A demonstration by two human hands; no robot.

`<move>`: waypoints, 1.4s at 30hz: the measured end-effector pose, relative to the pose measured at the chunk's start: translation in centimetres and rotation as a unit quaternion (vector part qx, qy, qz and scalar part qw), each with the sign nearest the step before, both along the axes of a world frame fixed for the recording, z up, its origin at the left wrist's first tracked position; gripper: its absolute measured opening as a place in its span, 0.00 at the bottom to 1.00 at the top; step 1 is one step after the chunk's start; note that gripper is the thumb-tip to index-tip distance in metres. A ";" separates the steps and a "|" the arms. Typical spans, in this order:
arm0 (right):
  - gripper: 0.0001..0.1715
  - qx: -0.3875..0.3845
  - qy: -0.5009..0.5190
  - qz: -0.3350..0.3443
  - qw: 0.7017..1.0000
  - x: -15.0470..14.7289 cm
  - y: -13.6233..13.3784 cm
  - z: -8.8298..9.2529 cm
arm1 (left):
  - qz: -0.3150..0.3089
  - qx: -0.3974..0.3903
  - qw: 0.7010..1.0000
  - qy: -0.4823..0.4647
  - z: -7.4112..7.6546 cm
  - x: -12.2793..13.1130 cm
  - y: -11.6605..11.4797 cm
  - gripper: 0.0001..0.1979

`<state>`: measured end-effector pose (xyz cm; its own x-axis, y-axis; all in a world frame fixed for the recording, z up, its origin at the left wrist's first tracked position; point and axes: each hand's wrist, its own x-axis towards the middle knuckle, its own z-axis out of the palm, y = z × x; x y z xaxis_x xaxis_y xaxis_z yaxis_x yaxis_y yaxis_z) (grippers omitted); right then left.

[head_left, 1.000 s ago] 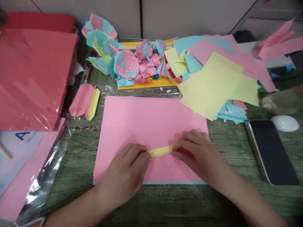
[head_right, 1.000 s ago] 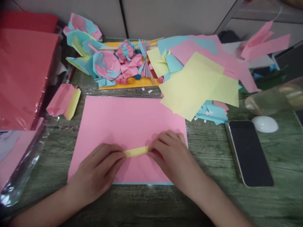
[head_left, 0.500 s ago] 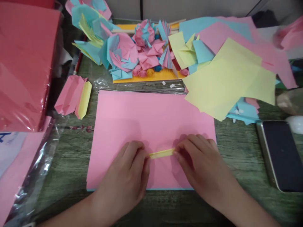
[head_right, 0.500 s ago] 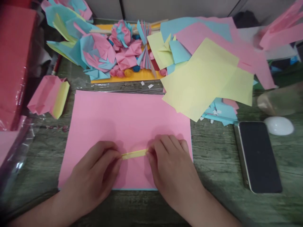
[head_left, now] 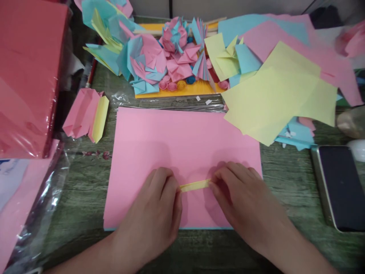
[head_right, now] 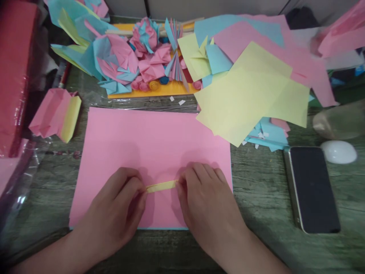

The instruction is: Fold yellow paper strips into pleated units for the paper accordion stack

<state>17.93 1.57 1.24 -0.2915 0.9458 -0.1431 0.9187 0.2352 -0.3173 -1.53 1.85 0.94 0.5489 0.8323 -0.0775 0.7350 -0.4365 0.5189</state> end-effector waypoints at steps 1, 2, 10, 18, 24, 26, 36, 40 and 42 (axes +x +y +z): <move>0.07 0.003 -0.003 0.005 1.000 0.0 0.0 -0.1 | 0.000 0.001 1.000 0.003 0.0 0.0 0.0 0.05; 0.07 0.008 -0.007 0.010 1.000 0.0 -0.1 -0.1 | 0.000 0.005 1.000 0.006 -0.1 0.0 0.0 0.05; 0.08 0.054 -0.050 0.036 0.997 0.0 -0.3 -0.2 | -0.040 0.021 0.999 -0.012 -0.4 0.0 0.2 0.06; 0.10 0.025 -0.015 0.006 1.000 -0.2 -0.1 -0.1 | -0.045 0.036 0.998 -0.026 -0.6 -0.2 0.4 0.07; 0.09 0.009 0.010 -0.016 1.000 -0.3 0.2 0.0 | -0.051 0.038 0.998 -0.015 -0.7 -0.1 0.4 0.08; 0.08 0.002 0.011 -0.019 1.000 -0.3 0.2 0.0 | -0.049 0.038 0.998 -0.003 -0.7 -0.1 0.5 0.08; 0.08 0.015 -0.035 0.012 0.999 -0.4 0.2 -0.2 | -0.044 0.047 0.998 0.013 -0.5 0.0 0.7 0.06; 0.08 0.034 -0.062 0.027 0.997 -0.6 0.1 -0.2 | -0.050 0.054 0.997 0.018 -0.6 0.1 0.6 0.07; 0.08 0.035 -0.071 0.030 0.996 -0.5 0.0 -0.2 | -0.054 0.053 0.997 0.024 -0.7 0.1 0.6 0.07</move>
